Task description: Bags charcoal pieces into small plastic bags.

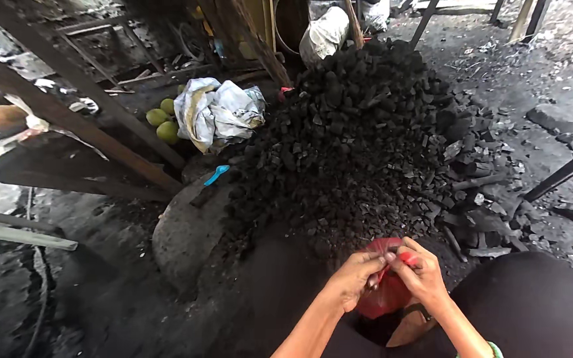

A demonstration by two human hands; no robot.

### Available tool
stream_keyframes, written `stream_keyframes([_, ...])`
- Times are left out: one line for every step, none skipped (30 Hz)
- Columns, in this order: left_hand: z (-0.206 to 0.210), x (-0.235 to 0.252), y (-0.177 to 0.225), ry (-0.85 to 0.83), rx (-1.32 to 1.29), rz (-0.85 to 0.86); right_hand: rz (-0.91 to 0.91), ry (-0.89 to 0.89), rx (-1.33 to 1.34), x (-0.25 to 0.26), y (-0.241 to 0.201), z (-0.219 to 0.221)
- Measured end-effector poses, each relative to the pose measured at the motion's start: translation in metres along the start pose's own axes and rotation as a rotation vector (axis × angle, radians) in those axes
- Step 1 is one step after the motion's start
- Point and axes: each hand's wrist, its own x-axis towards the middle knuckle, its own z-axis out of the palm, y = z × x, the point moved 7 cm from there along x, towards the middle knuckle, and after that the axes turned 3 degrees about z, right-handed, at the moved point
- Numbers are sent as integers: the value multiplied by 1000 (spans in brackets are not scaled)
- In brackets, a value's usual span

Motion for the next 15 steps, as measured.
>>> stream_keyframes([1, -2, 8, 16, 186, 73, -30, 14, -25, 0, -1, -1])
stream_keyframes([2, -5, 19, 38, 420, 150, -57, 23, -63, 0, -3, -2])
stream_keyframes([3, -9, 30, 77, 655, 217, -90, 36, -108, 1, -5, -3])
stream_keyframes([6, -10, 39, 137, 845, 291, -125, 50, -153, 1, -7, -3])
stream_keyframes([6, -11, 43, 218, 982, 385, -151, 57, -188, 2, -9, -4])
stream_keyframes([5, -10, 44, 294, 1068, 495, -167, 58, -210, 2, -11, -5])
stream_keyframes([1, -8, 43, 352, 1125, 614, -179, 50, -223, 4, -13, -9])
stream_keyframes([-6, -5, 39, 392, 1175, 728, -184, 37, -242, 5, -14, -14])
stream_keyframes([-15, -3, 32, 412, 1222, 810, -179, 26, -266, 4, -13, -20])
stream_keyframes([-25, -1, 25, 412, 1262, 844, -159, 17, -298, 1, -10, -28])
stream_keyframes([-34, 2, 18, 402, 1291, 833, -131, 7, -325, -4, -4, -33])
stream_keyframes([-40, 4, 12, 393, 1304, 805, -96, -6, -344, -9, 2, -36])
stream_keyframes([-42, 6, 10, 391, 1299, 769, -59, -16, -356, -13, 6, -37])
stream_keyframes([-42, 7, 11, 391, 1256, 714, -21, -29, -358, -16, 10, -36])
stream_keyframes([-42, 6, 15, 375, 1153, 623, 19, -45, -349, -17, 13, -36])
